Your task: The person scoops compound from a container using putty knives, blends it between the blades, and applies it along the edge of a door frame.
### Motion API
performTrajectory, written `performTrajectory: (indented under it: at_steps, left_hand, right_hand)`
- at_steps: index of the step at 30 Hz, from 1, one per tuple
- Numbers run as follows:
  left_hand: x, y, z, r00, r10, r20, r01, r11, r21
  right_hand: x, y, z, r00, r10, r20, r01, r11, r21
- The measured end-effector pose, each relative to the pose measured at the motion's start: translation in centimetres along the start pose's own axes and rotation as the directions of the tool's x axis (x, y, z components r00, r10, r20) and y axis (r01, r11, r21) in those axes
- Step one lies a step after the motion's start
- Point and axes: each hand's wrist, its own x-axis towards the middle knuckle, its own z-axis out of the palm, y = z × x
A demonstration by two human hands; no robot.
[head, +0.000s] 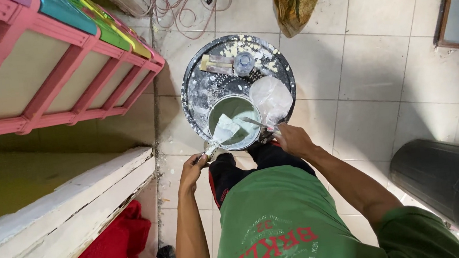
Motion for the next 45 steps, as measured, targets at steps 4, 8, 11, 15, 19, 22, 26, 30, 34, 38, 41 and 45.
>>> performTrajectory:
  at_steps: [4,8,11,15,19,22,26,30,34,38,41,45]
  left_hand:
    - [0.1,0.0,-0.2,0.999,0.027,-0.022,-0.023,0.982,0.187]
    - [0.3,0.6,0.0,0.998,0.060,-0.028,-0.046,0.932,0.358]
    - [0.3,0.9,-0.2,0.996,0.089,0.000,-0.078,0.878,0.473]
    - [0.6,0.9,-0.4,0.985,0.153,0.075,-0.169,0.840,0.516]
    - [0.6,1.1,-0.3,0.989,0.130,0.066,-0.145,0.829,0.541]
    - [0.5,1.3,0.3,0.993,0.114,0.037,-0.117,0.849,0.516]
    - [0.3,1.5,1.7,0.994,0.108,-0.032,-0.075,0.850,0.521]
    - [0.1,1.6,2.0,0.963,0.269,-0.021,-0.223,0.834,0.504]
    - [-0.9,2.4,2.5,0.964,0.266,-0.020,-0.220,0.834,0.506]
    - [-0.7,2.8,2.5,0.950,0.313,0.005,-0.265,0.796,0.545]
    - [-0.6,2.5,2.3,0.959,0.282,0.011,-0.239,0.788,0.567]
    - [-0.4,2.0,2.2,0.940,0.339,0.033,-0.294,0.760,0.579]
  right_hand:
    - [0.6,-0.3,0.3,0.995,0.074,0.070,-0.072,0.997,-0.026]
    - [0.8,-0.2,0.2,0.997,0.057,0.043,-0.056,0.998,-0.013]
    - [0.4,-0.5,0.2,0.998,-0.011,-0.065,0.011,1.000,0.001]
    - [1.2,-0.8,-0.3,0.990,0.121,0.071,-0.119,0.992,-0.031]
    - [1.2,-1.3,-0.4,0.992,0.113,0.047,-0.112,0.993,-0.033]
    - [1.9,-1.7,-0.6,0.973,0.197,0.123,-0.188,0.979,-0.085]
    - [1.9,-1.9,-0.7,0.973,0.206,0.109,-0.208,0.978,0.013]
    - [2.1,-1.9,-0.2,0.960,0.255,0.112,-0.265,0.960,0.091]
    - [3.7,-2.1,-1.2,0.973,0.185,0.140,-0.196,0.978,0.072]
    - [5.5,-3.2,-2.3,0.976,0.159,0.147,-0.179,0.975,0.135]
    - [7.3,-3.7,-3.2,0.975,0.146,0.168,-0.167,0.979,0.120]
    - [8.3,-3.9,-3.1,0.975,0.097,0.202,-0.106,0.994,0.037]
